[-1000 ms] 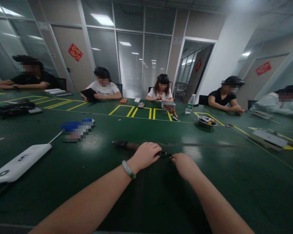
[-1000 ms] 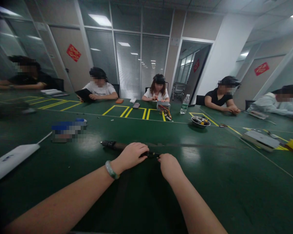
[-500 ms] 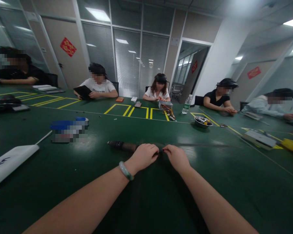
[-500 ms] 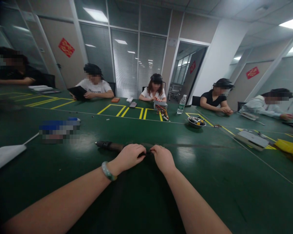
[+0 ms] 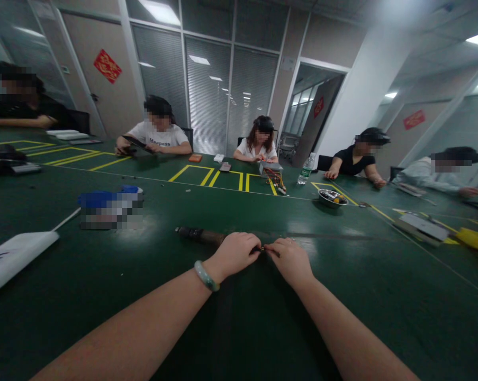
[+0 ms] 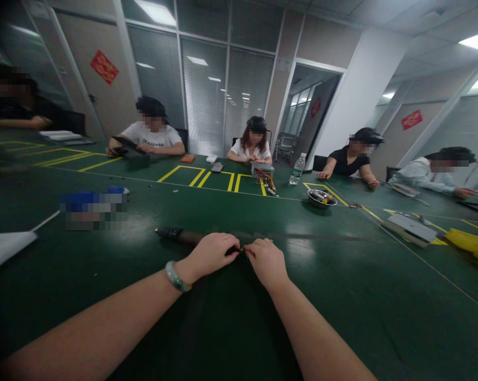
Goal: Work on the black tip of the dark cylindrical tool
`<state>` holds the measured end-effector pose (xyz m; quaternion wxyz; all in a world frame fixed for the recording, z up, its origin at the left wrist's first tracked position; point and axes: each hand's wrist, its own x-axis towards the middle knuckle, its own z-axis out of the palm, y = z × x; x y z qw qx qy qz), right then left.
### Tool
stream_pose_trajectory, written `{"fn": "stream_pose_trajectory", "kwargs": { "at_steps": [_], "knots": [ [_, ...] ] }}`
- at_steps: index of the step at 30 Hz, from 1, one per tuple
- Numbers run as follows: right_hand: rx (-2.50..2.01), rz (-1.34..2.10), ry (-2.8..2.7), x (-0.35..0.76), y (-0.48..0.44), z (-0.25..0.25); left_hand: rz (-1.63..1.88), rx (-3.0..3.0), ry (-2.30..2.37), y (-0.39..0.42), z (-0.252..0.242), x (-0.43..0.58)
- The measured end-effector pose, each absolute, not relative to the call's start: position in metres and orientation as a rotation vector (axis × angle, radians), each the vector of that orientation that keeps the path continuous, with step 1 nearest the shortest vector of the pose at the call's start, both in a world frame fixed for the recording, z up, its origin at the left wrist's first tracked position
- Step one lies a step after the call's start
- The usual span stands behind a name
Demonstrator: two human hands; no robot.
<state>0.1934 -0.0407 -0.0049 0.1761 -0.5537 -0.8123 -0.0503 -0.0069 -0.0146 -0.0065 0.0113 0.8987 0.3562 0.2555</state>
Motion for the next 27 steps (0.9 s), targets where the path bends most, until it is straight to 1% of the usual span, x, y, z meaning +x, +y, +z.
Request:
{"fn": "stream_pose_trajectory", "kwargs": {
  "at_steps": [12, 23, 27],
  "knots": [
    [-1.518, -0.082, -2.284, 0.193, -0.041, -0.01, 0.812, 2.798, 1.114, -0.015, -0.007, -0.008],
    [-1.429, -0.171, -2.303, 0.189, -0.033, -0.019, 0.785, 2.815, 1.138, -0.013, -0.011, -0.006],
    [-1.504, -0.113, -2.328, 0.189, -0.03, -0.022, 0.805, 2.786, 1.138, -0.013, -0.012, -0.007]
  ]
}}
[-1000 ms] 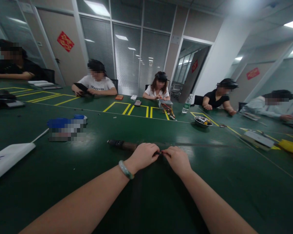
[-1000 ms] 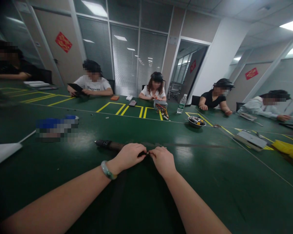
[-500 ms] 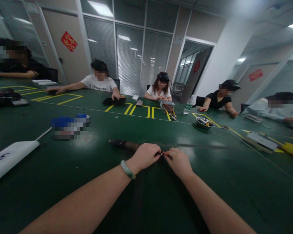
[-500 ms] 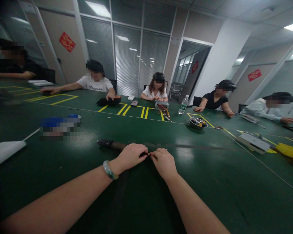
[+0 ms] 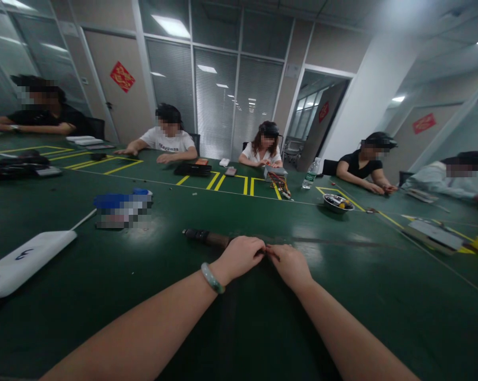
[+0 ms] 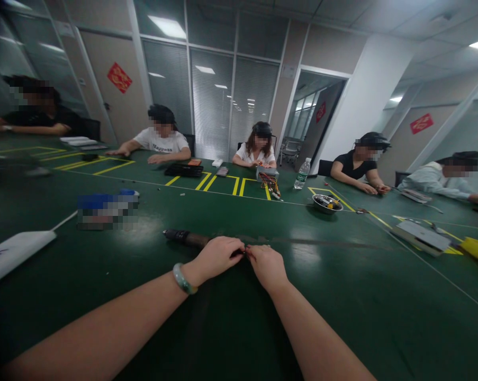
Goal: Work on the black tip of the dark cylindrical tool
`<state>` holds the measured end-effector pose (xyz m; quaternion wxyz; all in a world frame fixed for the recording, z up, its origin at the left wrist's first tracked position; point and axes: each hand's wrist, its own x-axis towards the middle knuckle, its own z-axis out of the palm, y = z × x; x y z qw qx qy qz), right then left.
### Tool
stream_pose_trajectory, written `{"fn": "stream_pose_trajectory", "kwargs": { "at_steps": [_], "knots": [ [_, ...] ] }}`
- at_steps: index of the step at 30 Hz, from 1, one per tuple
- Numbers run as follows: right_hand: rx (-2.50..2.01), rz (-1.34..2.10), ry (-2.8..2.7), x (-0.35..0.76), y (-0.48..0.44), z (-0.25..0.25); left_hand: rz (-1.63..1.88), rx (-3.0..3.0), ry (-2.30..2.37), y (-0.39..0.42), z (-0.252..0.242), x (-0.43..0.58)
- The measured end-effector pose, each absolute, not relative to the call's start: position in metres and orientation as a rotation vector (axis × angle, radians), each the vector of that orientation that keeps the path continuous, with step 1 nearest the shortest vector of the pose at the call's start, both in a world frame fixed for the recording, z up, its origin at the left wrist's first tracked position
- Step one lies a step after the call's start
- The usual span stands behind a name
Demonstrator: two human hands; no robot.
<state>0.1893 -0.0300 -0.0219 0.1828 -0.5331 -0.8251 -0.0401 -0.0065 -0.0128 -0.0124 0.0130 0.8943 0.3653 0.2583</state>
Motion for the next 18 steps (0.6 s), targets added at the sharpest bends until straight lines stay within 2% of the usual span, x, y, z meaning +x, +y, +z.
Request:
{"fn": "stream_pose_trajectory", "kwargs": {
  "at_steps": [13, 18],
  "knots": [
    [-1.736, -0.105, -2.425, 0.185, -0.026, -0.013, 0.912, 2.833, 0.906, -0.027, 0.003, -0.024],
    [-1.919, -0.075, -2.24, 0.237, -0.024, -0.006, 0.91, 2.797, 0.884, -0.027, 0.005, -0.033]
  ]
}}
